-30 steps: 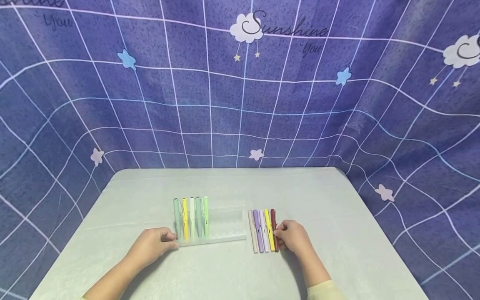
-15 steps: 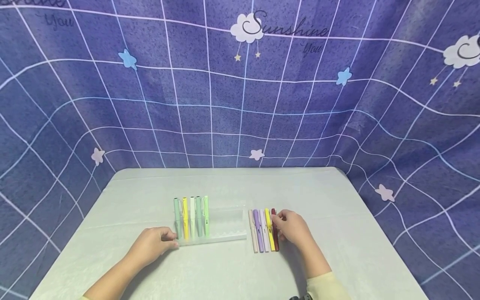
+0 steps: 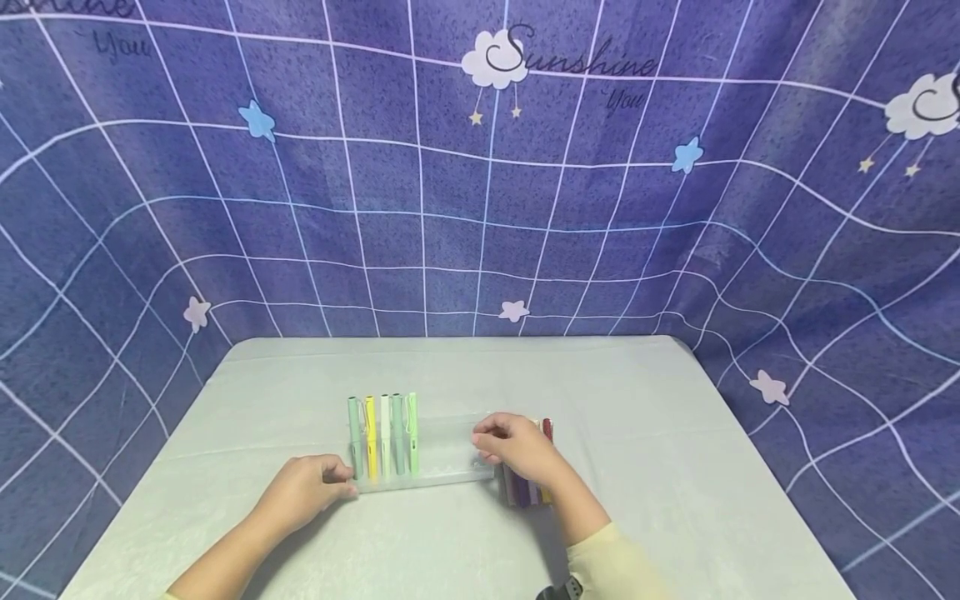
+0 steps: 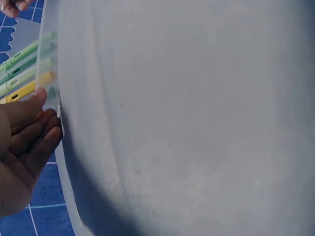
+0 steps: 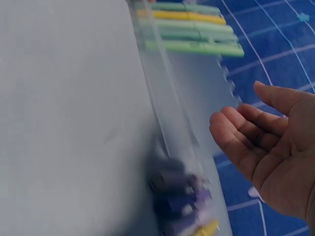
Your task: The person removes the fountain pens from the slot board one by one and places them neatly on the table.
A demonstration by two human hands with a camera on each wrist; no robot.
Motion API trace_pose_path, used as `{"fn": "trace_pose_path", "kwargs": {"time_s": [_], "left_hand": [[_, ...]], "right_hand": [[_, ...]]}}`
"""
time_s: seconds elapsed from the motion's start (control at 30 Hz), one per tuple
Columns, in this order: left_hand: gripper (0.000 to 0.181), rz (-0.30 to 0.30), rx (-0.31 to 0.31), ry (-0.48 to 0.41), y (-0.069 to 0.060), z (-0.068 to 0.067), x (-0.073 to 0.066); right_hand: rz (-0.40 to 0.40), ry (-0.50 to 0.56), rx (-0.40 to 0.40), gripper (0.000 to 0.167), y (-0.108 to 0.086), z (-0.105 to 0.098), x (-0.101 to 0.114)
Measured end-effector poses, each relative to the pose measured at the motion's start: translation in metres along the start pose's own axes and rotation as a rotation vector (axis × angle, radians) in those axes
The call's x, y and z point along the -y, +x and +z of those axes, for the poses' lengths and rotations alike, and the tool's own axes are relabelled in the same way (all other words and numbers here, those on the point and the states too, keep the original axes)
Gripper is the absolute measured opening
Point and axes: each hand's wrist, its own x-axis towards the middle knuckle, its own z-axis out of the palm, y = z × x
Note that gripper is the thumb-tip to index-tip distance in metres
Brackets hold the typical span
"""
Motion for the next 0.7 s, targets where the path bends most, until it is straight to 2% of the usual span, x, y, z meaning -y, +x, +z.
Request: {"fn": "trace_pose_path", "kwargs": {"time_s": [0.2,0.3,0.7], "left_hand": [[0.017,-0.003,-0.002,-0.003,0.000,0.001,0.001],[0.017,-0.008,-0.001,-0.007,0.000,0.002,0.001],[0.017,0.004,-0.002,0.002,0.001,0.002,0.003]], "right_hand": [[-0.008,0.092,0.042,0.043,0.015,0.029,0.001],[-0.024,0.086,0.036,0.042,0.022,0.040,0.000],[-0.021,-0.051,-0.055,0.039,0.043,0.078,0.007]]}}
